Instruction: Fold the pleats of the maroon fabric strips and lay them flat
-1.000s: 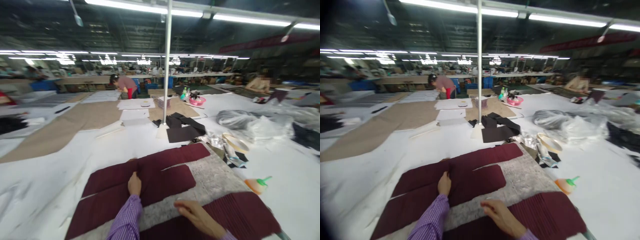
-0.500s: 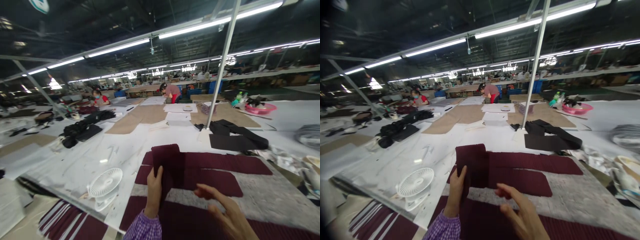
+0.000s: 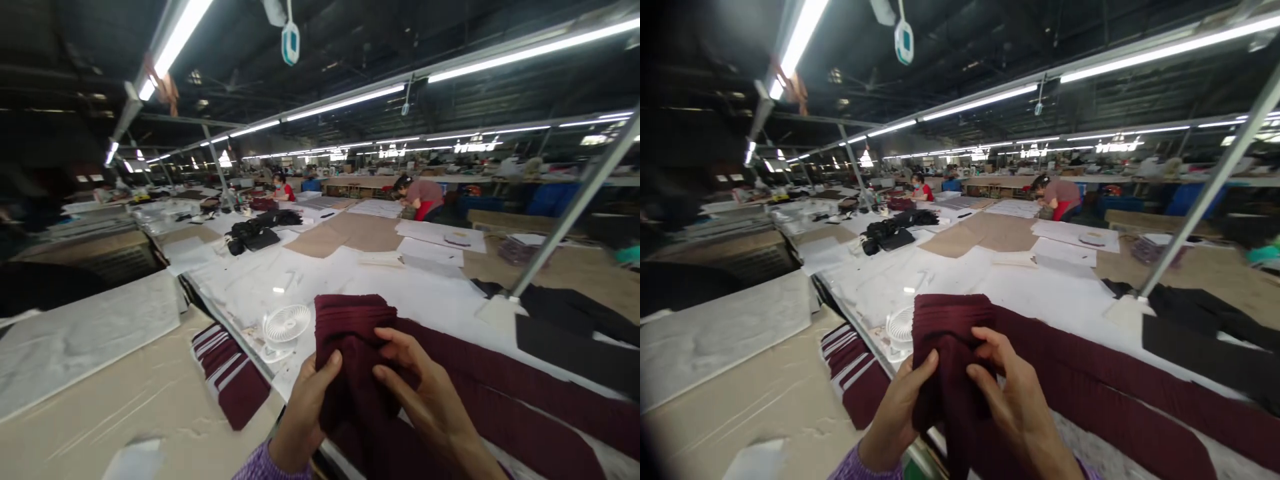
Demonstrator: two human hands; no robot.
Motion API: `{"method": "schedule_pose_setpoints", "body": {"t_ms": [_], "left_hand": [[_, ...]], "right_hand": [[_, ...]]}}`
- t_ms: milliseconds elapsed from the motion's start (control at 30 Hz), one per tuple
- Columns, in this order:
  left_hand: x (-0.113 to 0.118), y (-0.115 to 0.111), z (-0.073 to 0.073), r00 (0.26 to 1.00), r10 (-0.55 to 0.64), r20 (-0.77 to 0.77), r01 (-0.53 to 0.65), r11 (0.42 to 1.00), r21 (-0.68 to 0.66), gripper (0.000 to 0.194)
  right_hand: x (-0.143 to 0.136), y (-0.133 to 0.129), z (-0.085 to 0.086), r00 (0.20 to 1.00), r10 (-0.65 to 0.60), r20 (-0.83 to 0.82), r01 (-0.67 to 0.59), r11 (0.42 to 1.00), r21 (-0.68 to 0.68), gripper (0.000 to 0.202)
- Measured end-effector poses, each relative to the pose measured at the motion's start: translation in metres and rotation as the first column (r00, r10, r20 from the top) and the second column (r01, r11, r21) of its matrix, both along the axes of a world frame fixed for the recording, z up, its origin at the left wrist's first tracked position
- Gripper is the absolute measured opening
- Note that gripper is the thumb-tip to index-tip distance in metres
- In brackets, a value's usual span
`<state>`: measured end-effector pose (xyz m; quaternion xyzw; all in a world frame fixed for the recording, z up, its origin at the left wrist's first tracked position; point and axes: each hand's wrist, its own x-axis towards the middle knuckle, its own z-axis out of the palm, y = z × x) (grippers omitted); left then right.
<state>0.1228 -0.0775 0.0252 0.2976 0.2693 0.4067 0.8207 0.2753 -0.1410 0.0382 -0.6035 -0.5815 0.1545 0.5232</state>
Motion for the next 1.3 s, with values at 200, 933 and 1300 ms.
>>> {"method": "schedule_pose_setpoints", "body": {"t_ms": [200, 933, 1300], "left_hand": [[-0.032, 0.002, 0.001, 0.997, 0.04, 0.06, -0.039, 0.999, -0.026, 0.036], [-0.078, 0.005, -0.014, 0.999, 0.035, 0.012, -0.035, 0.999, -0.039, 0.022], [-0.071, 0.004, -0.01, 0.998, 0.063, -0.024, -0.062, 0.997, 0.037, 0.024]], "right_hand": [[-0.008, 0.019, 0.011, 0.981, -0.011, 0.194, -0.012, 0.993, 0.12, 0.029], [-0.046, 0.024, 0.002, 0.586, 0.359, -0.726, -0.546, 0.837, -0.027, 0.088], [-0.069, 0.027, 0.002, 0.665, 0.145, -0.733, -0.226, 0.974, -0.012, 0.028]]}}
